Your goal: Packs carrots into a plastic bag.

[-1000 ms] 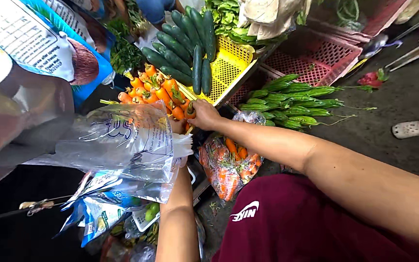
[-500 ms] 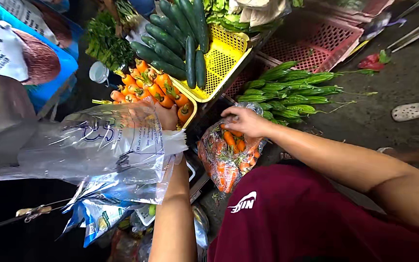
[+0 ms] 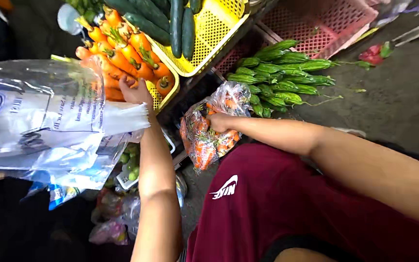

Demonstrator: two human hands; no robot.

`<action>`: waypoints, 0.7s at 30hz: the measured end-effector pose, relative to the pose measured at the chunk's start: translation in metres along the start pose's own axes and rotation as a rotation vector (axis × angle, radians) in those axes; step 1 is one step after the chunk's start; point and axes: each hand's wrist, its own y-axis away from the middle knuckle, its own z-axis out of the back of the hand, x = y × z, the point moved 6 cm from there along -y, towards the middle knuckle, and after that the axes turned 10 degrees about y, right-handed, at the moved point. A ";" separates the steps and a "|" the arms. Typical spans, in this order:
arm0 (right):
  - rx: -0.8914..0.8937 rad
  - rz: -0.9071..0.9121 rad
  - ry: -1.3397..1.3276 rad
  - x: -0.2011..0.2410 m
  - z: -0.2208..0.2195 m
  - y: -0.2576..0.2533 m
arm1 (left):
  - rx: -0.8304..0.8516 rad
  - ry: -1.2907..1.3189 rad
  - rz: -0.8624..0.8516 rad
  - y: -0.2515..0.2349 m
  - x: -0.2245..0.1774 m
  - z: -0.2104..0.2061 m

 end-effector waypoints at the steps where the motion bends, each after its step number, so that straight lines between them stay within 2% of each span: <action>1: 0.005 -0.042 -0.020 -0.005 -0.005 -0.015 | -0.044 0.025 -0.074 0.020 -0.013 0.011; 3: -0.013 -0.063 -0.073 -0.012 -0.011 -0.049 | 0.083 0.052 -0.025 0.082 -0.040 0.016; 4: 0.012 -0.037 -0.049 -0.011 -0.012 -0.059 | 0.169 0.036 0.024 0.118 -0.037 0.012; 6: 0.092 0.050 0.100 -0.007 -0.025 -0.064 | 0.300 -0.003 0.161 0.197 -0.005 0.000; 7: 0.103 0.088 0.159 -0.002 -0.033 -0.063 | 0.301 -0.020 0.250 0.235 0.021 0.000; 9: 0.097 0.051 0.184 0.000 -0.034 -0.064 | 0.242 -0.012 0.397 0.292 0.064 0.001; 11: 0.091 0.000 0.203 -0.001 -0.033 -0.062 | 0.165 0.030 0.482 0.339 0.079 0.008; 15: 0.086 0.081 0.349 0.003 -0.017 -0.063 | 0.055 0.007 0.513 0.370 0.066 0.017; 18: 0.047 0.292 0.531 0.003 -0.015 -0.065 | 0.036 -0.028 0.481 0.353 0.054 0.010; 21: 0.078 0.354 0.572 0.010 -0.021 -0.055 | 0.113 -0.178 0.375 0.326 0.047 -0.004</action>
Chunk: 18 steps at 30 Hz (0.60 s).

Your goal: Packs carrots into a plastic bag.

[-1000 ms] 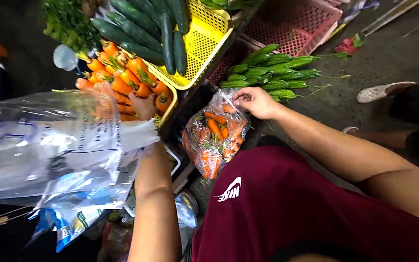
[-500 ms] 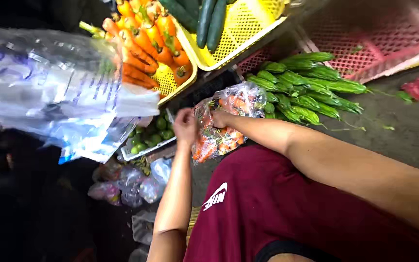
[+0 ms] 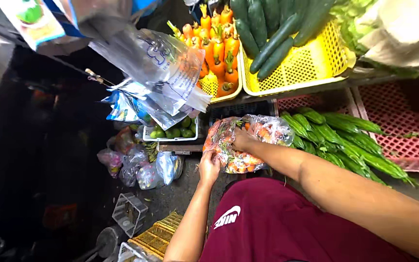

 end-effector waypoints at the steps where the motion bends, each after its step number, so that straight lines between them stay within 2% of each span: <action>1: -0.004 0.021 -0.003 0.007 -0.001 0.004 | 0.026 -0.073 -0.056 -0.005 -0.009 -0.004; 4: -0.062 0.190 0.040 0.021 -0.018 0.003 | 0.217 -0.183 -0.146 -0.012 -0.044 -0.027; 6: -0.061 0.198 0.013 0.023 -0.017 0.006 | 0.390 -0.189 -0.191 -0.010 -0.056 -0.051; 9: -0.081 0.204 0.015 0.027 -0.008 0.002 | 0.593 -0.383 -0.147 -0.012 -0.055 -0.076; 13: -0.042 0.195 0.068 0.028 0.014 0.014 | 0.537 -0.583 -0.019 -0.014 -0.051 -0.077; 16: -0.133 0.279 0.161 0.024 0.004 0.011 | 0.482 -0.627 0.062 -0.014 -0.048 -0.072; 18: -0.070 0.288 0.183 0.021 -0.003 0.005 | 0.454 -0.611 0.091 -0.016 -0.046 -0.068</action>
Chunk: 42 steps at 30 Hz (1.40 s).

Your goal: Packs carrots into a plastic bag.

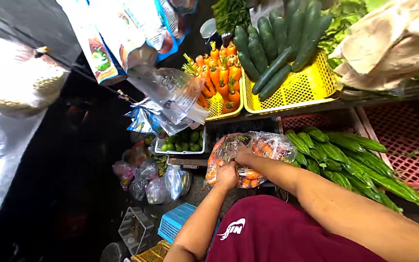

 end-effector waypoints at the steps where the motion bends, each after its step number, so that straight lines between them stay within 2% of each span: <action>1: 0.046 -0.005 0.000 0.000 0.000 0.001 | -0.004 0.023 0.003 0.000 0.002 0.000; 4: 0.146 -0.029 0.085 0.006 0.005 0.005 | 0.001 0.186 -0.048 -0.001 0.008 -0.004; 6: 0.133 -0.070 0.097 0.010 0.009 0.004 | -0.023 0.354 -0.098 0.000 0.015 0.002; 9: 0.055 -0.077 0.103 0.004 -0.002 0.002 | -0.120 0.530 -0.103 0.006 0.025 0.014; 11: 0.127 -0.043 0.153 0.006 -0.006 0.006 | -0.199 0.607 -0.095 0.009 0.033 0.019; 14: 0.245 -0.034 0.220 0.010 -0.008 0.007 | -0.259 0.666 -0.088 0.013 0.041 0.018; 19: 0.182 -0.136 0.171 0.007 -0.006 -0.001 | -0.295 0.700 -0.062 0.018 0.046 0.017; 25: 0.280 -0.052 0.219 -0.002 -0.010 0.000 | -0.380 0.821 -0.033 0.028 0.055 0.018; 29: 0.223 -0.017 0.188 -0.001 0.016 0.017 | -0.491 0.932 -0.081 0.039 0.065 0.033; 33: 0.006 0.001 -0.161 -0.020 0.066 0.077 | -0.613 1.182 -0.080 0.062 0.079 0.054; 35: -0.236 -0.113 -0.507 -0.045 0.089 0.113 | -0.615 1.302 -0.066 0.064 0.082 0.057; 37: -0.445 -0.291 -1.038 -0.067 0.108 0.147 | -0.564 1.389 -0.063 0.063 0.072 0.059; 39: -0.620 -0.336 -1.519 -0.074 0.125 0.171 | -0.491 1.414 -0.084 0.057 0.050 0.065; 40: -0.683 -0.313 -1.656 -0.072 0.131 0.178 | -0.438 1.411 -0.117 0.053 0.037 0.068; 42: -0.779 -0.275 -1.766 -0.063 0.141 0.189 | -0.303 1.373 -0.222 0.042 0.005 0.077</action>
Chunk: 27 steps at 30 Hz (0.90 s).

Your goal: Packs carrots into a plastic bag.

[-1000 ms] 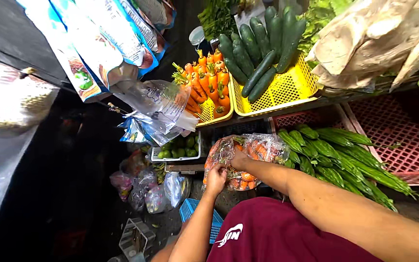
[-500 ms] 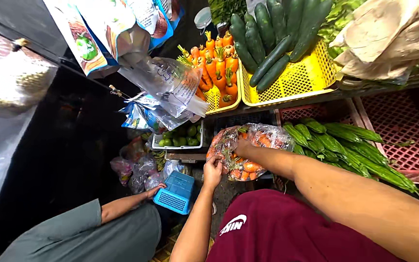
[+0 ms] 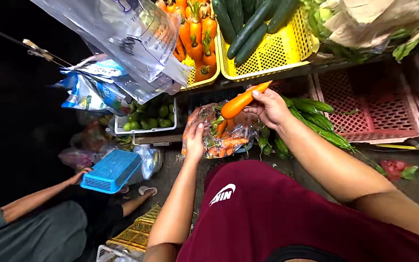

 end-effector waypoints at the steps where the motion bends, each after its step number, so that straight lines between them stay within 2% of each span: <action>1: -0.020 0.019 -0.023 0.003 -0.004 0.006 | 0.084 -0.008 0.009 -0.006 -0.007 -0.016; 3: -0.050 0.030 -0.019 0.002 -0.009 0.018 | 0.185 -0.057 0.016 -0.015 -0.016 -0.045; 5: -0.017 0.010 0.057 -0.001 -0.011 0.029 | 0.185 -0.187 0.034 -0.028 -0.011 -0.052; 7: 0.114 -0.057 0.193 -0.005 -0.008 0.035 | 0.170 -0.320 -0.007 -0.037 -0.008 -0.040; 9: 0.315 -0.139 0.374 -0.008 -0.013 0.037 | 0.170 -0.430 -0.139 -0.043 -0.018 -0.018; 12: 0.612 -0.216 0.711 -0.009 -0.060 0.031 | 0.184 -0.465 -0.330 -0.051 -0.039 0.015; 14: 0.667 -0.217 1.014 -0.015 -0.114 0.018 | 0.188 -0.350 -0.318 -0.052 -0.047 0.037; 15: 0.651 -0.188 1.126 -0.020 -0.142 0.009 | 0.169 -0.216 -0.251 -0.053 -0.048 0.051; 18: 0.605 -0.103 1.297 -0.041 -0.205 -0.016 | -0.013 0.243 -0.054 -0.060 -0.030 0.104; 20: 0.635 -0.072 1.389 -0.056 -0.237 -0.026 | -0.119 0.369 -0.071 -0.065 -0.016 0.138; 22: 0.697 0.002 1.575 -0.066 -0.264 -0.027 | -0.199 0.198 -0.145 -0.061 -0.007 0.169; 25: 0.859 0.150 1.915 -0.079 -0.292 -0.022 | -0.234 -0.300 -0.307 -0.050 0.009 0.204; 27: 0.912 0.171 1.986 -0.081 -0.300 -0.021 | -0.259 -0.430 -0.238 -0.045 0.027 0.236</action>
